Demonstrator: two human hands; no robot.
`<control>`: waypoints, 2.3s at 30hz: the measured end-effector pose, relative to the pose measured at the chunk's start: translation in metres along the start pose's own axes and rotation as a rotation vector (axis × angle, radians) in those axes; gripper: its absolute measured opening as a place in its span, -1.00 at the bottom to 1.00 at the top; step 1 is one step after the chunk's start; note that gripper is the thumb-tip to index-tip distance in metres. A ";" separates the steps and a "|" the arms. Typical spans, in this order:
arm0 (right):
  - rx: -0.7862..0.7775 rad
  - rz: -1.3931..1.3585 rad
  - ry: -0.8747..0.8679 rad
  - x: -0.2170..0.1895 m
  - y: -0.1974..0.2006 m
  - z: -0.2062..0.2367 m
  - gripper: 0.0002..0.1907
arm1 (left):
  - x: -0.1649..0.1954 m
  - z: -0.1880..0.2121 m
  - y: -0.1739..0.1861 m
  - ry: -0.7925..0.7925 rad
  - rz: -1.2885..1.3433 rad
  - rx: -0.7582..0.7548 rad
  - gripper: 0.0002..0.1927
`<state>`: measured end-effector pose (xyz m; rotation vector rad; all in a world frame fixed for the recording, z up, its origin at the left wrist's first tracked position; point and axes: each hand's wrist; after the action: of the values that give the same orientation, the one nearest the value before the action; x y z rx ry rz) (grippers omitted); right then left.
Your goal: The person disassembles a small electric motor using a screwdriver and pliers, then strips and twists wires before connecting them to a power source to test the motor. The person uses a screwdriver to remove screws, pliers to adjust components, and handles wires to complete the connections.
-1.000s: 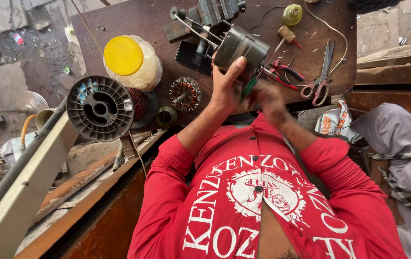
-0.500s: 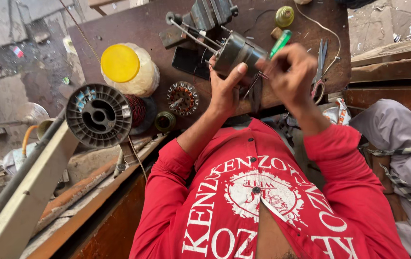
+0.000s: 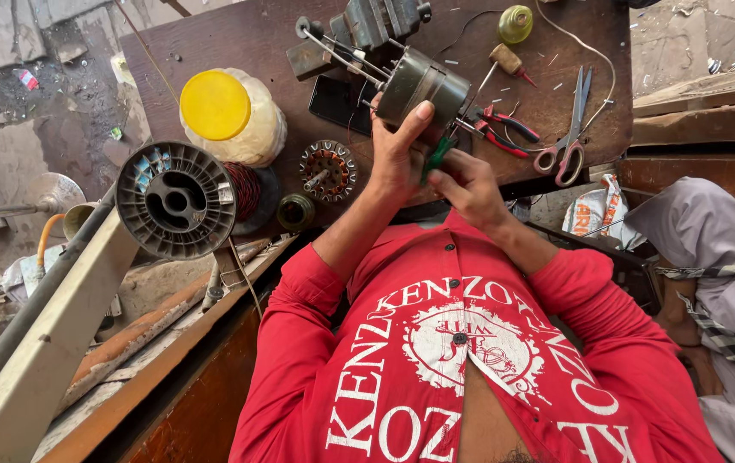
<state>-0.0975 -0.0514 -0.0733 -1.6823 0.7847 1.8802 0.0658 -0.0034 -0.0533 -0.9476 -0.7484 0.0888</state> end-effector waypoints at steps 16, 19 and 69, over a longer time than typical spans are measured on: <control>0.158 -0.047 -0.178 0.022 0.038 -0.023 -0.11 | -0.002 0.008 -0.003 0.068 0.048 -0.034 -0.55; -0.010 -0.204 -0.274 0.034 0.017 0.007 -0.09 | -0.004 0.005 0.004 0.098 0.045 -0.005 -0.57; 0.665 0.053 0.440 -0.031 0.046 -0.059 -0.82 | -0.028 -0.004 0.051 -0.137 -0.264 0.240 -0.25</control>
<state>-0.0836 -0.1250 -0.0425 -1.6304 1.4446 1.0790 0.0600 0.0141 -0.1086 -0.6128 -0.9609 0.0109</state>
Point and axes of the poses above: each hand's wrist, its own z-axis away from the middle knuckle, its own y-axis out of the back of the hand, x = y × z, and after that the axes turned 11 degrees about x, right-handed
